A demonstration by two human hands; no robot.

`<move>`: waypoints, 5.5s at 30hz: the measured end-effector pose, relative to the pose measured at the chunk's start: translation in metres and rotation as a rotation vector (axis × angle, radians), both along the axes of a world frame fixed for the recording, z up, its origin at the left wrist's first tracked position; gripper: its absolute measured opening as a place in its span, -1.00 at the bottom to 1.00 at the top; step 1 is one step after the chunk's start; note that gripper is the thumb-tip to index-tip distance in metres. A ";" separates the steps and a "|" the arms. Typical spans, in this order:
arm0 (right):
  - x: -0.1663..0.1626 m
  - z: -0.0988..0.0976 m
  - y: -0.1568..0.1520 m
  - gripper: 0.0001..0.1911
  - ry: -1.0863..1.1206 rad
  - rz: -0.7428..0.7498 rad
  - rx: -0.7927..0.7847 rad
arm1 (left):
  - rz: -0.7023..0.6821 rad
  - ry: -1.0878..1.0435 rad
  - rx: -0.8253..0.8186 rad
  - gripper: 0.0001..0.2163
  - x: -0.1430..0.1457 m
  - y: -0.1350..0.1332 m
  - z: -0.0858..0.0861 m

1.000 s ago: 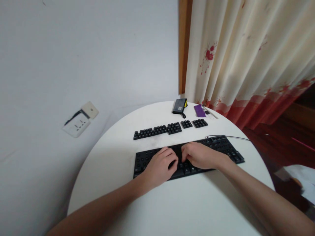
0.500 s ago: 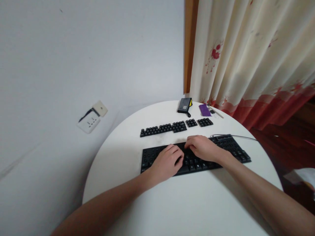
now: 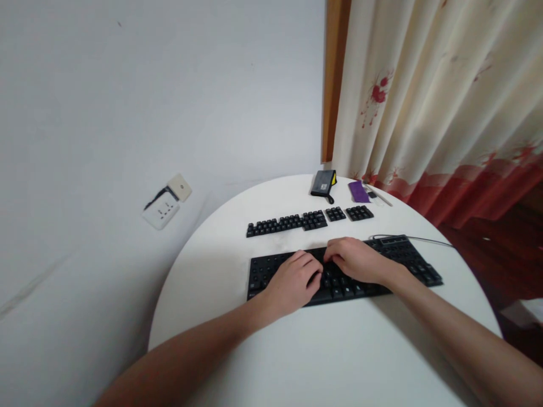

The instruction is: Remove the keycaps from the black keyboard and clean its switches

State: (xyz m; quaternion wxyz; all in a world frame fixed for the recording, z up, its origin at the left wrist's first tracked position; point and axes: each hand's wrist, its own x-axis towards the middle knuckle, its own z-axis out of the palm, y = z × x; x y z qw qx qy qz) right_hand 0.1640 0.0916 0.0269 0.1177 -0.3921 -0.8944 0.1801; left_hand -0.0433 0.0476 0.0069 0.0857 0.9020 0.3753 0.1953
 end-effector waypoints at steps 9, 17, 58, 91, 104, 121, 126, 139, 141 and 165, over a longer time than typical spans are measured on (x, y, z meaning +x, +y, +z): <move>-0.006 -0.014 0.009 -0.64 0.038 -0.291 0.116 | -0.031 0.046 0.030 -0.86 0.000 0.002 0.005; -0.021 -0.025 0.018 -0.59 -0.082 -0.356 0.118 | 0.264 0.027 0.009 -0.74 -0.013 0.049 0.002; 0.043 -0.014 0.003 -0.87 0.377 -0.230 -0.198 | 0.124 -0.257 -0.230 -0.92 0.033 0.013 -0.001; 0.041 -0.009 -0.011 -0.95 0.247 -0.030 -0.197 | 0.018 -0.037 0.017 -0.81 0.030 -0.008 -0.006; 0.039 -0.006 -0.014 -0.93 0.192 0.005 -0.132 | 0.012 -0.124 -0.008 -0.80 0.030 -0.005 -0.011; 0.040 -0.010 -0.010 -0.92 0.254 0.022 -0.209 | 0.012 -0.157 -0.044 -0.79 0.031 -0.004 -0.009; 0.040 -0.008 -0.010 -0.93 0.267 0.021 -0.207 | 0.000 -0.115 -0.040 -0.81 0.029 -0.005 -0.007; 0.045 -0.011 -0.006 -0.92 0.335 0.021 -0.263 | 0.042 -0.078 -0.014 -0.77 0.029 -0.012 -0.005; 0.043 -0.010 -0.008 -0.94 0.331 0.037 -0.238 | 0.051 -0.082 -0.017 -0.74 0.030 -0.012 -0.005; 0.038 -0.005 -0.008 -0.83 0.203 0.013 -0.060 | 0.031 -0.050 -0.024 -0.79 0.029 -0.013 -0.002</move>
